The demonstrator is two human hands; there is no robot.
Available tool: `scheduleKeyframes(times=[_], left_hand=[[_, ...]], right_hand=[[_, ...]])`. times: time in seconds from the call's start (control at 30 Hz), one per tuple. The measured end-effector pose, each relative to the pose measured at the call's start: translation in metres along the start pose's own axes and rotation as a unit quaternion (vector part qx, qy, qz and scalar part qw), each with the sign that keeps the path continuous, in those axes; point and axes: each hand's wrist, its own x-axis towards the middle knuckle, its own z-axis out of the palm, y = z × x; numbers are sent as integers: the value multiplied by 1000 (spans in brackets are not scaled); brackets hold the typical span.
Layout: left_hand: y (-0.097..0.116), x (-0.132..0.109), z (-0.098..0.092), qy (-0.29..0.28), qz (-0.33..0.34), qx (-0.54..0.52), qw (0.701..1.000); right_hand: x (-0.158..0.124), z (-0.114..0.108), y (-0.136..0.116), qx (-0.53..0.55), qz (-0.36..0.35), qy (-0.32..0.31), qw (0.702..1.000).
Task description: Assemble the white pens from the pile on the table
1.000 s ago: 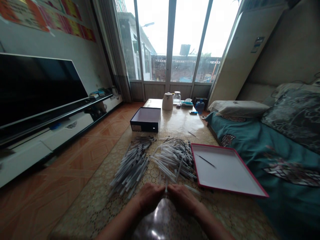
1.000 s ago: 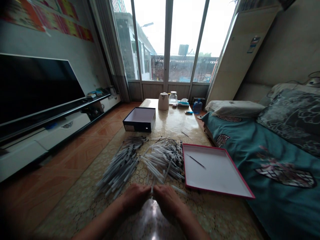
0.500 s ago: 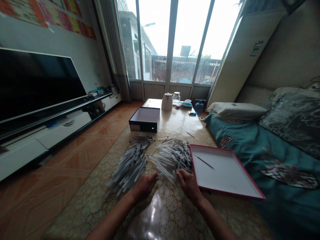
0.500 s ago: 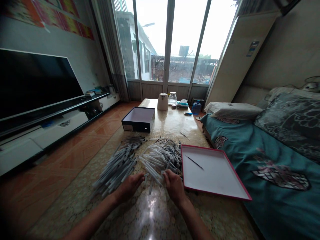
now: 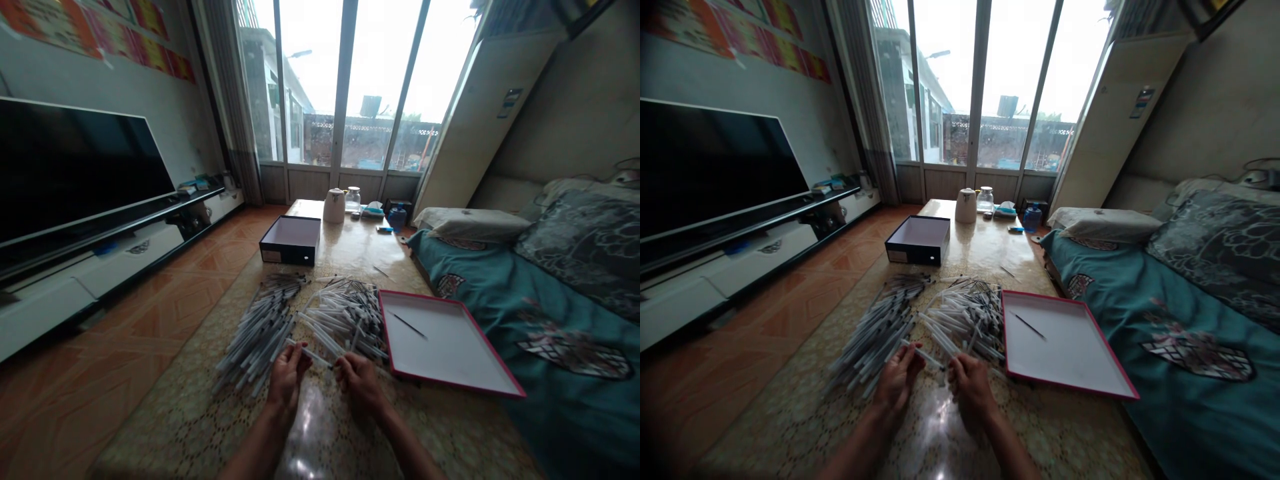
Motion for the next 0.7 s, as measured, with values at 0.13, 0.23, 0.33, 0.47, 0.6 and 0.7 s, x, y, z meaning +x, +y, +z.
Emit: scheduleKeyframes(times=[0.13, 0.23, 0.33, 0.47, 0.6, 0.7], left_hand=[[-6, -10, 0, 31, -9, -37, 999], [-7, -16, 1, 35, -10, -46, 998], [-7, -19, 1, 25, -15, -42, 999], [-9, -19, 0, 19, -11, -30, 999], [-13, -17, -1, 23, 6, -18, 1000], [-16, -16, -2, 20, 12, -14, 1000]], right_hand=[[-13, 16, 5, 68, 29, -15, 997], [-12, 15, 6, 65, 23, -8, 998], [-9, 12, 6, 64, 22, -6, 998], [-10, 12, 6, 46, 9, 15, 999], [-14, 12, 3, 37, -16, 37, 999], [-16, 10, 0, 47, -29, 55, 997]])
